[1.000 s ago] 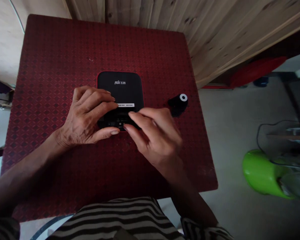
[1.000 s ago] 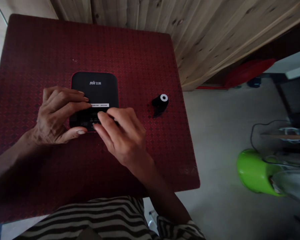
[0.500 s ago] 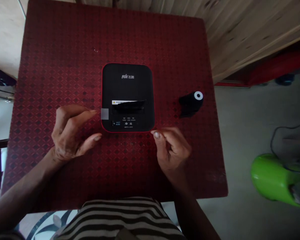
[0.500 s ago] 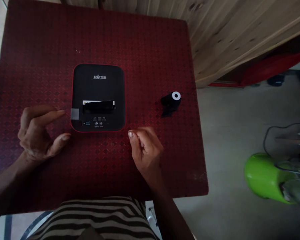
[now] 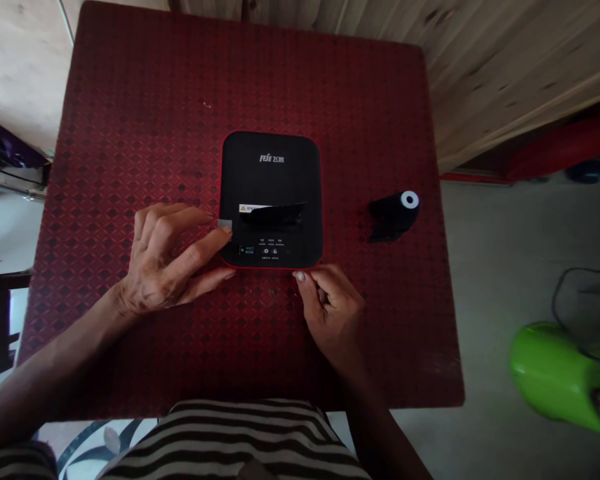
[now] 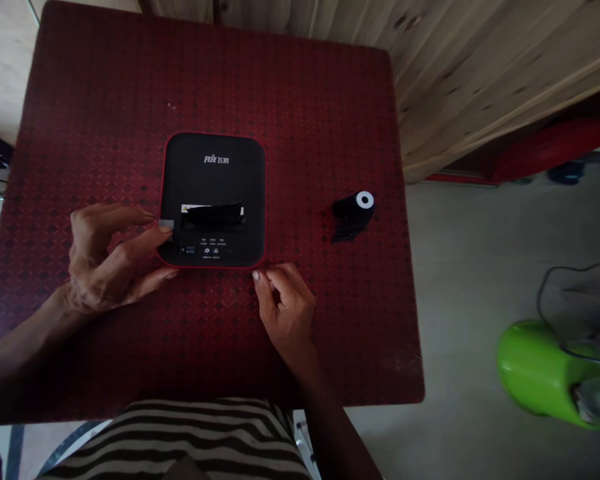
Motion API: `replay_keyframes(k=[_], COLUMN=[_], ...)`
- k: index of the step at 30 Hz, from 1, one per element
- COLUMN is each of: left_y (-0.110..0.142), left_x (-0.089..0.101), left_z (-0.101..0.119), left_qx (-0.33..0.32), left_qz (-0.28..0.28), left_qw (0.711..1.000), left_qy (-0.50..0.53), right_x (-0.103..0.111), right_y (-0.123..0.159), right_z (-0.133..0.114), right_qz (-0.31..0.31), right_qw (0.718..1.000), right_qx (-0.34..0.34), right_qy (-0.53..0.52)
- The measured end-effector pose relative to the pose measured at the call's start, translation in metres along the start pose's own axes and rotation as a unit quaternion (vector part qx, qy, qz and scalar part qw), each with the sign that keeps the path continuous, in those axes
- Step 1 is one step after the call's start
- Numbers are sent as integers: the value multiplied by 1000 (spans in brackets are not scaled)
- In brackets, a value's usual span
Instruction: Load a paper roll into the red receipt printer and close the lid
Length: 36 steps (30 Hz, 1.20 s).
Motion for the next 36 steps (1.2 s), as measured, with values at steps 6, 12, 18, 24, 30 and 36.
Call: replay_keyframes(k=[6,12,18,24,30,36], left_y=[-7,-14,-19,-14,-7,7], left_x=[4,2,-3,-7,-12,-28], left_z=[1,1,2,5,5,-9], left_qx=[27,-40,-43,3,3,104], left_qz=[-7,27,37,45,45,84], left_qw=[1000,998,998,999,999,985], left_qy=[-9,-38,-38,0,19,104], right_x=[3,11,22,30,26,-4], right_y=[-5,-17,-31,-55,-95,-134], right_z=[-1,-2,-4,-16,-35,-49], right_qz=[19,49,76,83,54,-97], right_qw=[1000,999,997,994,979,944], right_qx=[-10,-10,10,68,193,259], right_qy=[-11,-1,5,-6,41,179])
Point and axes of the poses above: each hand's wrist, its own y-axis away from the middle knuckle, its own x-axis out of the back of the hand, z = x × y, the point moved 1 cm from there along -y, towards the middle knuckle, and after that the axes turned 5 degrees about z, right-handed, at the moved point
